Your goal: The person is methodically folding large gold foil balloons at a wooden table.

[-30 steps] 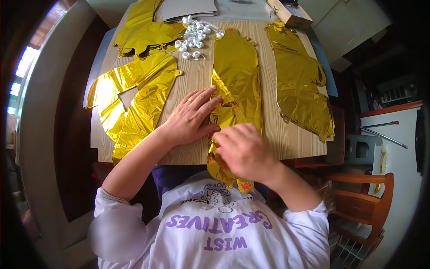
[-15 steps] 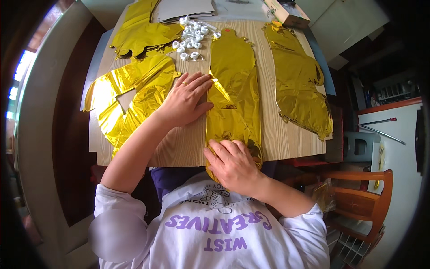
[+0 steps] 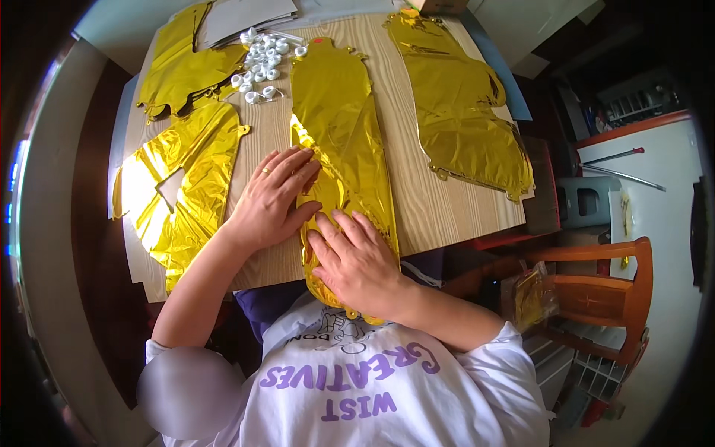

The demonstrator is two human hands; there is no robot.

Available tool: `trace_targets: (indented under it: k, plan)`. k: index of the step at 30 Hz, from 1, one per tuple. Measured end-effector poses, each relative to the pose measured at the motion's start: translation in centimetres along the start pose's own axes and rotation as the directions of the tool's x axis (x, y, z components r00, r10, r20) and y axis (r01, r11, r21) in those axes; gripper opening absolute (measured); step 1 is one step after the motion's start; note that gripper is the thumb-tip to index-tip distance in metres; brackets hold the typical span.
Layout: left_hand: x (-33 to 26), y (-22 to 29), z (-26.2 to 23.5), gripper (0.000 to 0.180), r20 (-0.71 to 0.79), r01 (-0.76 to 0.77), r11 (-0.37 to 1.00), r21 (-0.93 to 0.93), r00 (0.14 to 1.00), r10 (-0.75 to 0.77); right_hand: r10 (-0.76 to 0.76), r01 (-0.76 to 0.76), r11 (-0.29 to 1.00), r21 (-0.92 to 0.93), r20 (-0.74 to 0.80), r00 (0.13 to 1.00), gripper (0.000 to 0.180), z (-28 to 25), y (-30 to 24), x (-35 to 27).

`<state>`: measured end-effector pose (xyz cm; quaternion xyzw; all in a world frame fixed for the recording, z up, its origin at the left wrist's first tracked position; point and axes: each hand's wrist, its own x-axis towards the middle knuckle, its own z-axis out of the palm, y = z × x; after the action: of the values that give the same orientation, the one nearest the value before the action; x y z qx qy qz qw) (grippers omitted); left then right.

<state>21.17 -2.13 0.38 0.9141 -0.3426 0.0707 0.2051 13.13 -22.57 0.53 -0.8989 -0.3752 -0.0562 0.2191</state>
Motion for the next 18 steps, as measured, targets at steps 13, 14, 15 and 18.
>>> trace_targets:
  k: [13,14,15,18]
  plan:
    - [-0.1,-0.5,-0.1,0.059,0.017,-0.005,1.000,-0.027,1.000,0.005,0.134,-0.146,0.984,-0.098,-0.119,0.984,0.035,-2.7,7.6,-1.8]
    - [-0.2,-0.5,-0.1,0.060,0.018,-0.002,1.000,-0.028,1.000,0.003,0.123,-0.135,0.982,-0.129,-0.097,0.988,0.036,-2.7,7.9,-2.0]
    - [-0.2,-0.4,0.0,0.060,0.019,0.000,1.000,-0.028,1.000,0.001,0.125,-0.135,0.982,-0.131,-0.085,0.989,0.036,-2.8,8.0,-2.0]
    - [-0.2,0.5,0.4,0.060,0.013,0.053,0.999,-0.002,0.999,-0.053,0.134,-0.140,0.981,-0.136,-0.052,0.990,0.036,-3.4,8.2,-2.1]
